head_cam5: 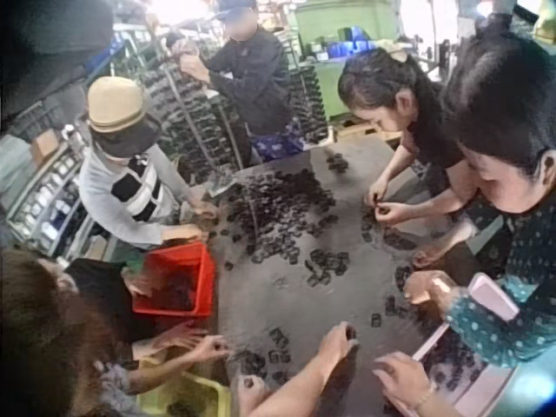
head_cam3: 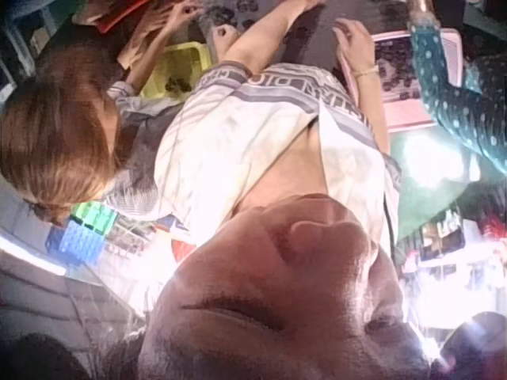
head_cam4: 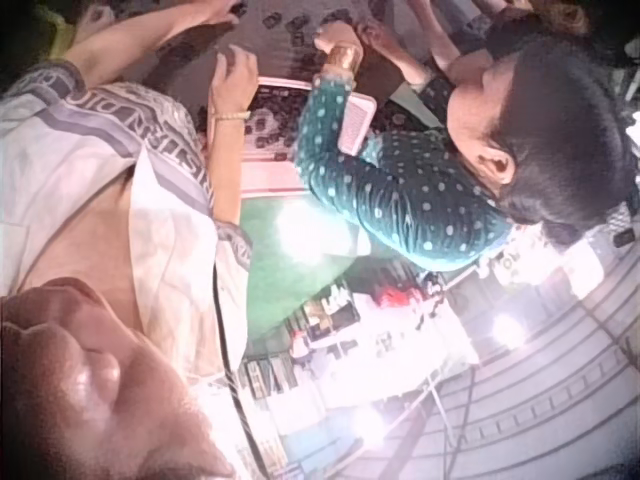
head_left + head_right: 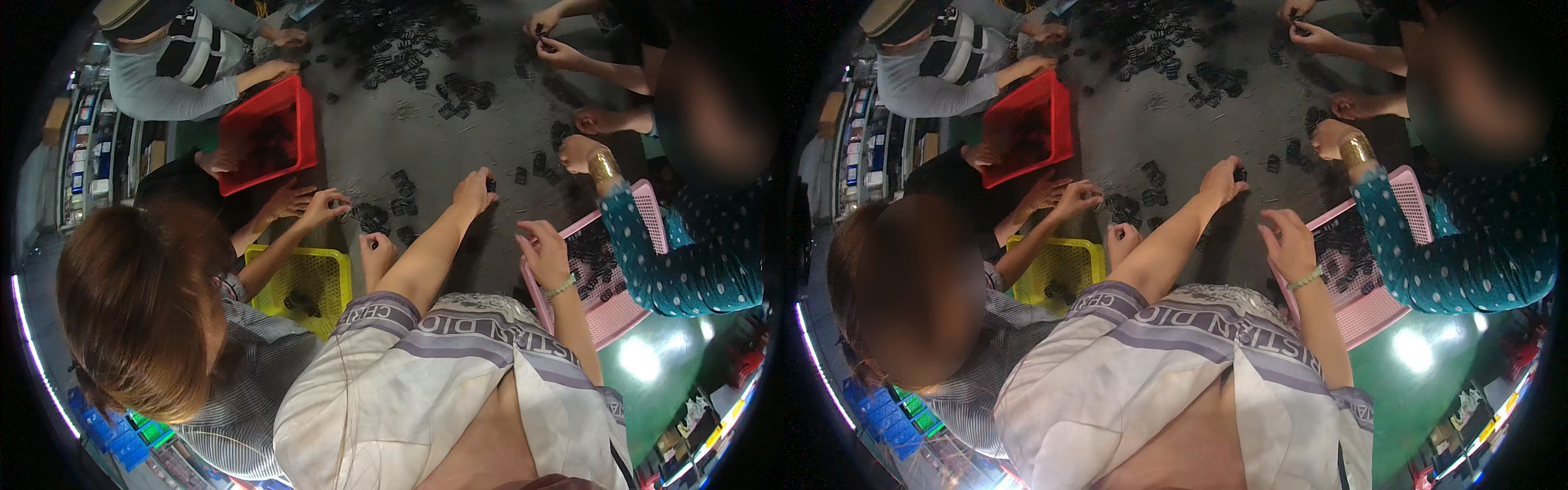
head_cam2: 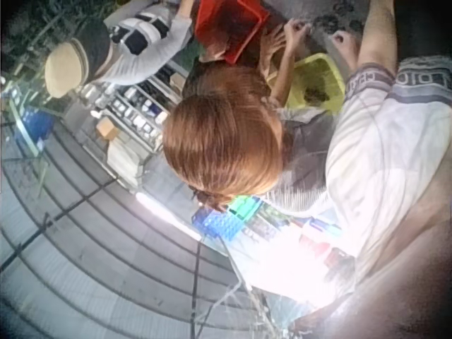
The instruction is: The person sits on the floor around a low table and sorts small black plastic components by hand, placing them into pink and red plastic baskets. Other people at the table perform the same task simultaneously.
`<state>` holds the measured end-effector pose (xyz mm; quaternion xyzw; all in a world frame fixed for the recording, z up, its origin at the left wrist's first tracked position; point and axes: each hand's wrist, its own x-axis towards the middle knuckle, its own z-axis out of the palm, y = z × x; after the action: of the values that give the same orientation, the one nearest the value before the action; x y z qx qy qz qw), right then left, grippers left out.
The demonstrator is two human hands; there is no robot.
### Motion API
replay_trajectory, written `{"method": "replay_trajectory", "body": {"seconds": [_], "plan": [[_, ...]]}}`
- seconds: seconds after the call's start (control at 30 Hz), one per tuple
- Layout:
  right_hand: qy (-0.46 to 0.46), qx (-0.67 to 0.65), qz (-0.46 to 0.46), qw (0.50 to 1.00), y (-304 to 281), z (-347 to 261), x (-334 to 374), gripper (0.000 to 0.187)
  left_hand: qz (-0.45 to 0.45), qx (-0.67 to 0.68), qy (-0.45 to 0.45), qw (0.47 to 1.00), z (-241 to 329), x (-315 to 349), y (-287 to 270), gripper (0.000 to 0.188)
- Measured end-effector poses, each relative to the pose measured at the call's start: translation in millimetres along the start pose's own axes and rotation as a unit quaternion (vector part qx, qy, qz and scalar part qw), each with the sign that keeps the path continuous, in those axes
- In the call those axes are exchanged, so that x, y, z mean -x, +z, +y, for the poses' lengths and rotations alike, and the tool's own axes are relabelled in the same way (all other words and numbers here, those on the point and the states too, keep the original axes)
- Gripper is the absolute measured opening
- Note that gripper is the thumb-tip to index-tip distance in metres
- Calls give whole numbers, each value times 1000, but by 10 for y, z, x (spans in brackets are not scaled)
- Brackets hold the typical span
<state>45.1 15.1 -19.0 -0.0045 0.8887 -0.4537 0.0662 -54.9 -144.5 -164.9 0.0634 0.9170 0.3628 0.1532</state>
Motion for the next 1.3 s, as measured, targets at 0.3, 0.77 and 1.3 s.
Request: {"method": "replay_trajectory", "body": {"seconds": [0.3, 0.77, 1.3], "plan": [[116, -133, 166, 970, -82, 384, 263, 11, -59, 27, 68, 996, 309, -293, 157, 21], [186, -189, 193, 945, -64, 681, 494, 16, 14, 176, 126, 976, 492, -45, 169, 22], [405, -375, 248, 796, 18, 1056, 629, 32, 179, -154, -199, 951, -372, 214, -997, 38]]}}
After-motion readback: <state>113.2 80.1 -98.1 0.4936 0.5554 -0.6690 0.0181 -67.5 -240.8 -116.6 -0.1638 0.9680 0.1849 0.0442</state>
